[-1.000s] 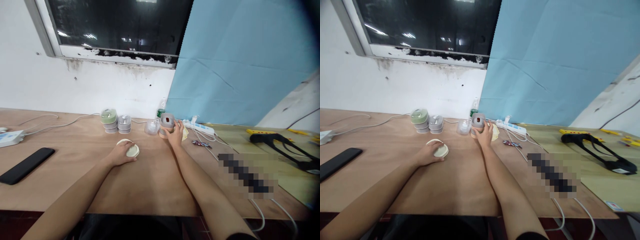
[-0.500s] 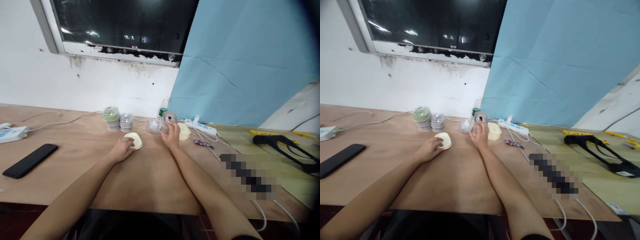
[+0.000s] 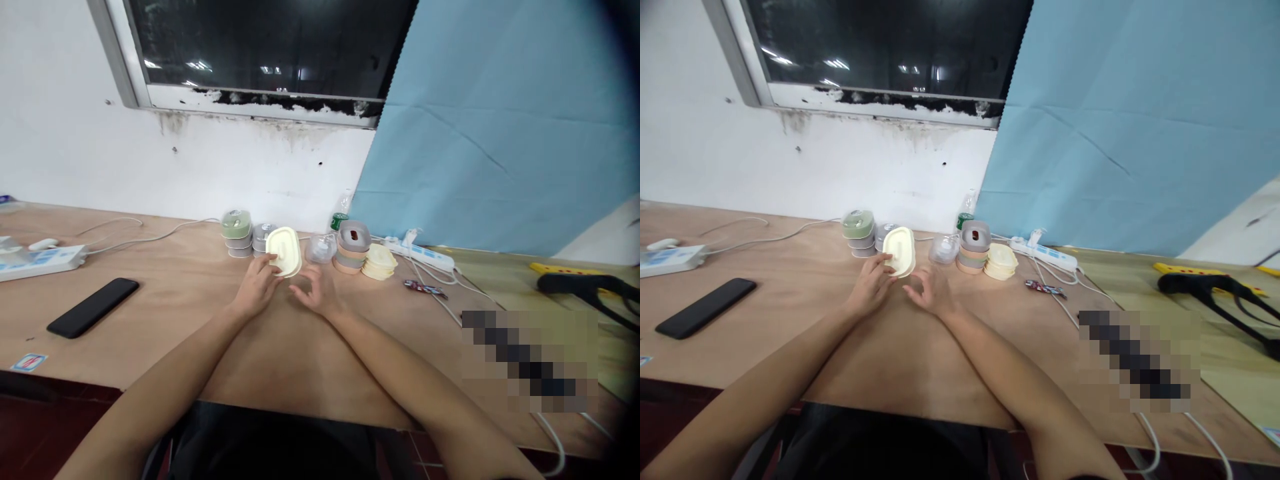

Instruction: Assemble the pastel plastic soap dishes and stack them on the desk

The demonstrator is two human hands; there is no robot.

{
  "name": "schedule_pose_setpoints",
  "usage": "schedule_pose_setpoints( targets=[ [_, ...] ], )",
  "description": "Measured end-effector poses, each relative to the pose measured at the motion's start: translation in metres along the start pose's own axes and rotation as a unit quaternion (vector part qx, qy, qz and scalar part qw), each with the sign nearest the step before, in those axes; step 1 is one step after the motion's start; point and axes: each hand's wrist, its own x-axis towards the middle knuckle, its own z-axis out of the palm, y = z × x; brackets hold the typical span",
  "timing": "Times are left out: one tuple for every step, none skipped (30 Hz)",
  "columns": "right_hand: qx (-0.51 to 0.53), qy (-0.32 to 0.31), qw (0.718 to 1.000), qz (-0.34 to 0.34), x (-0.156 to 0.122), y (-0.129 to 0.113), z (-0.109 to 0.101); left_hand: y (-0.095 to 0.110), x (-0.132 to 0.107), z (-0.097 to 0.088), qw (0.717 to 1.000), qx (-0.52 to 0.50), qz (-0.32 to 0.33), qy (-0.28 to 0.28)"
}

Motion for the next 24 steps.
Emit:
schedule_pose_setpoints(
  targets=[
    [0.003, 0.010, 1.000, 0.026, 0.001, -0.001, -0.001, 0.001, 0.000, 0.000, 1.000, -0.006, 0.004, 0.008],
    [0.008, 0.018, 0.998, 0.056, 0.001, -0.002, -0.002, 0.002, 0.000, 0.000, 1.000, -0.010, 0.006, 0.014],
    [0.015, 0.023, 0.996, 0.081, 0.002, -0.004, -0.002, 0.003, -0.001, 0.000, 1.000, -0.011, 0.008, 0.019],
    [0.023, 0.021, 0.995, 0.099, 0.003, -0.006, -0.002, 0.004, -0.001, -0.001, 1.000, -0.011, 0.008, 0.020],
    [0.031, 0.016, 0.993, 0.110, 0.003, -0.008, -0.001, 0.005, -0.002, -0.001, 1.000, -0.011, 0.008, 0.020],
    [0.035, 0.010, 0.992, 0.119, 0.003, -0.011, 0.000, 0.006, -0.003, 0.000, 1.000, -0.011, 0.009, 0.017],
    [0.036, 0.005, 0.991, 0.125, 0.003, -0.014, 0.001, 0.007, -0.003, 0.000, 1.000, -0.013, 0.012, 0.014],
    [0.037, 0.000, 0.991, 0.129, 0.003, -0.017, 0.002, 0.008, -0.004, 0.001, 1.000, -0.016, 0.017, 0.011],
    [0.039, -0.004, 0.991, 0.129, 0.003, -0.019, 0.002, 0.009, -0.005, 0.002, 0.999, -0.020, 0.024, 0.009],
    [0.042, -0.009, 0.991, 0.125, 0.002, -0.021, 0.003, 0.010, -0.006, 0.003, 0.999, -0.025, 0.029, 0.010],
    [0.046, -0.012, 0.992, 0.117, 0.002, -0.022, 0.003, 0.011, -0.006, 0.005, 0.999, -0.029, 0.031, 0.013],
    [0.048, -0.015, 0.993, 0.108, 0.001, -0.023, 0.004, 0.012, -0.006, 0.005, 0.999, -0.030, 0.032, 0.017],
    [0.047, -0.017, 0.994, 0.101, 0.000, -0.022, 0.003, 0.013, -0.006, 0.006, 0.999, -0.029, 0.033, 0.022],
    [0.043, -0.015, 0.994, 0.097, 0.000, -0.021, 0.003, 0.015, -0.006, 0.006, 0.999, -0.025, 0.038, 0.022],
    [0.038, -0.010, 0.995, 0.095, -0.001, -0.018, 0.002, 0.016, -0.005, 0.005, 0.999, -0.018, 0.046, 0.017],
    [0.031, -0.004, 0.995, 0.092, -0.001, -0.016, 0.002, 0.017, -0.004, 0.004, 0.998, -0.009, 0.055, 0.008],
    [0.025, 0.002, 0.996, 0.089, -0.001, -0.012, 0.000, 0.018, -0.003, 0.003, 0.998, 0.001, 0.063, -0.006],
    [0.018, 0.009, 0.996, 0.086, -0.001, -0.008, -0.001, 0.019, -0.003, 0.001, 0.997, 0.010, 0.067, -0.021],
    [0.012, 0.014, 0.997, 0.081, -0.001, -0.004, -0.003, 0.019, -0.002, 0.000, 0.997, 0.017, 0.067, -0.035],
    [0.006, 0.018, 0.997, 0.076, 0.000, 0.001, -0.005, 0.020, -0.001, -0.001, 0.997, 0.022, 0.062, -0.047],
    [-0.002, 0.023, 0.997, 0.073, 0.001, 0.006, -0.008, 0.020, -0.001, -0.002, 0.997, 0.023, 0.055, -0.054],
    [-0.013, 0.033, 0.997, 0.073, 0.003, 0.012, -0.012, 0.020, 0.000, -0.003, 0.997, 0.022, 0.046, -0.060],
    [-0.028, 0.046, 0.995, 0.079, 0.005, 0.019, -0.017, 0.018, 0.000, -0.002, 0.997, 0.022, 0.037, -0.064],
    [-0.049, 0.067, 0.992, 0.094, 0.009, 0.027, -0.024, 0.017, 0.000, -0.002, 0.997, 0.023, 0.026, -0.066]
  ],
)
